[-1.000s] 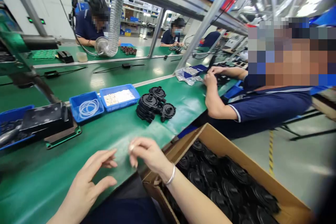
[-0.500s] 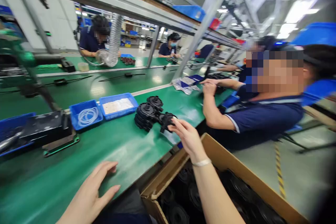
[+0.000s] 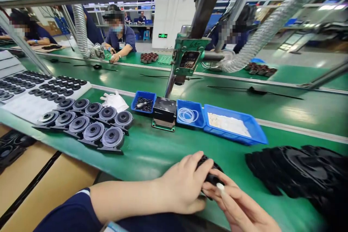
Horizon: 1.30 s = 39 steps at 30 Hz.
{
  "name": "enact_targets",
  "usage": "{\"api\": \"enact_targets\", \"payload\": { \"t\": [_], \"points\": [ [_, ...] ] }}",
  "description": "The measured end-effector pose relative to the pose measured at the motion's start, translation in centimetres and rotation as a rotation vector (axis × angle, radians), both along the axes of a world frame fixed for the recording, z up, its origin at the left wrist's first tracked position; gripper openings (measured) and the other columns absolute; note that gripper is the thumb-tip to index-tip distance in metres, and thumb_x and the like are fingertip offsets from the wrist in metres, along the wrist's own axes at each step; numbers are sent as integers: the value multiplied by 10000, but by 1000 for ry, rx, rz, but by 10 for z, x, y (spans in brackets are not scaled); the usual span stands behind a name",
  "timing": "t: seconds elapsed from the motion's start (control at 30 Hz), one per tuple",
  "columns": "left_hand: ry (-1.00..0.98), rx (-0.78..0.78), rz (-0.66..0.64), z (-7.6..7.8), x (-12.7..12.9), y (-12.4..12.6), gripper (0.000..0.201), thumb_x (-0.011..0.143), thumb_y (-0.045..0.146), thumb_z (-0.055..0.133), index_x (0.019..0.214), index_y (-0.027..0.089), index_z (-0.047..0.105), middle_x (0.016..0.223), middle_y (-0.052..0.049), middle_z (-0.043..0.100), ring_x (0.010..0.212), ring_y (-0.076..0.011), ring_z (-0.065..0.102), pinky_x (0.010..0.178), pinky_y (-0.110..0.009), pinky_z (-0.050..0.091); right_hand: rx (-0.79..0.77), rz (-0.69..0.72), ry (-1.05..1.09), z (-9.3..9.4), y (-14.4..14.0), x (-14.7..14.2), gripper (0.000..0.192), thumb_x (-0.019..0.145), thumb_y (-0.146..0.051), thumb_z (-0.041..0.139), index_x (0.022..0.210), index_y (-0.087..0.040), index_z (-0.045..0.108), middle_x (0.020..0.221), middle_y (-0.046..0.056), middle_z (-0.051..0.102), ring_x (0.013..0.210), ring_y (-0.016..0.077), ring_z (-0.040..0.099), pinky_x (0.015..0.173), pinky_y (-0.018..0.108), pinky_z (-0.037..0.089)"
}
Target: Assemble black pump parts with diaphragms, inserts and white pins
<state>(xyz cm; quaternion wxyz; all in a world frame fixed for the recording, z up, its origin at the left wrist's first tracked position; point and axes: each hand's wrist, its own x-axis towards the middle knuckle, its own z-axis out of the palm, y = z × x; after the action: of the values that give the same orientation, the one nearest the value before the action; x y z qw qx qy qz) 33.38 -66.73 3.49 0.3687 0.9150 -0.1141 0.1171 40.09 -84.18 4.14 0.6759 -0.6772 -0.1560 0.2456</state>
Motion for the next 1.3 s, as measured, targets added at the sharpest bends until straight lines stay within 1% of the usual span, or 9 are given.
{"api": "enact_targets", "payload": {
  "t": [0.1,0.23,0.33,0.43,0.57,0.63,0.73,0.93,1.3],
  "points": [
    [-4,-162,142,-1,-5,17,921,662,223,738,1481,155,323,1480,-230,352,1366,-391,423,1097,-510,447,18,69,5,14,31,-9,267,794,-486,770,803,-221,801,1361,164,600,1389,388,437,981,405,561],
    [17,-376,195,-4,-13,33,897,619,238,791,1430,179,414,1418,-198,418,1325,-368,464,1106,-496,428,85,146,1,29,54,-18,216,844,-433,742,819,-224,793,1275,162,647,1385,354,445,942,378,578],
    [175,-873,161,-4,-24,42,918,744,338,753,1522,235,278,1449,-187,451,1318,-367,500,1089,-516,420,223,77,13,40,55,-17,181,870,-396,728,812,-228,764,1019,134,727,1026,288,694,759,354,630],
    [361,-1466,124,0,-33,52,810,934,440,543,1576,302,68,1416,-171,542,1206,-345,622,1010,-522,467,277,39,104,42,55,-13,182,895,-383,709,836,-211,725,748,54,717,573,174,682,567,309,612],
    [428,-1751,106,5,-34,61,567,983,449,455,1445,121,448,1324,-201,636,1234,-345,607,1048,-479,447,202,160,239,26,62,-13,254,878,-409,727,881,-157,699,690,50,713,529,165,686,521,268,590],
    [455,-1794,89,8,-33,62,539,981,470,451,1345,91,566,1331,-195,638,1269,-335,581,1082,-452,424,162,220,259,17,67,-16,309,873,-445,723,925,-142,695,683,51,711,533,165,690,527,268,592],
    [486,-1811,97,12,-30,60,596,968,561,438,1348,127,587,1328,-165,649,1274,-317,577,1096,-426,409,101,252,220,11,72,-18,349,879,-480,701,925,-135,680,651,36,694,504,143,668,509,244,571],
    [448,-1752,127,8,-30,50,623,963,537,487,1514,260,400,1396,-97,609,1331,-289,518,1091,-422,414,23,224,92,16,79,-16,380,907,-511,640,909,-131,661,597,11,656,452,112,612,468,210,519],
    [176,-1071,110,-18,-38,57,526,1019,427,421,1527,296,379,1628,-29,315,1514,-288,234,1256,-432,162,-86,212,-58,17,78,-15,333,963,-449,557,807,-160,612,579,-21,613,429,91,558,455,191,447]
  ]
}}
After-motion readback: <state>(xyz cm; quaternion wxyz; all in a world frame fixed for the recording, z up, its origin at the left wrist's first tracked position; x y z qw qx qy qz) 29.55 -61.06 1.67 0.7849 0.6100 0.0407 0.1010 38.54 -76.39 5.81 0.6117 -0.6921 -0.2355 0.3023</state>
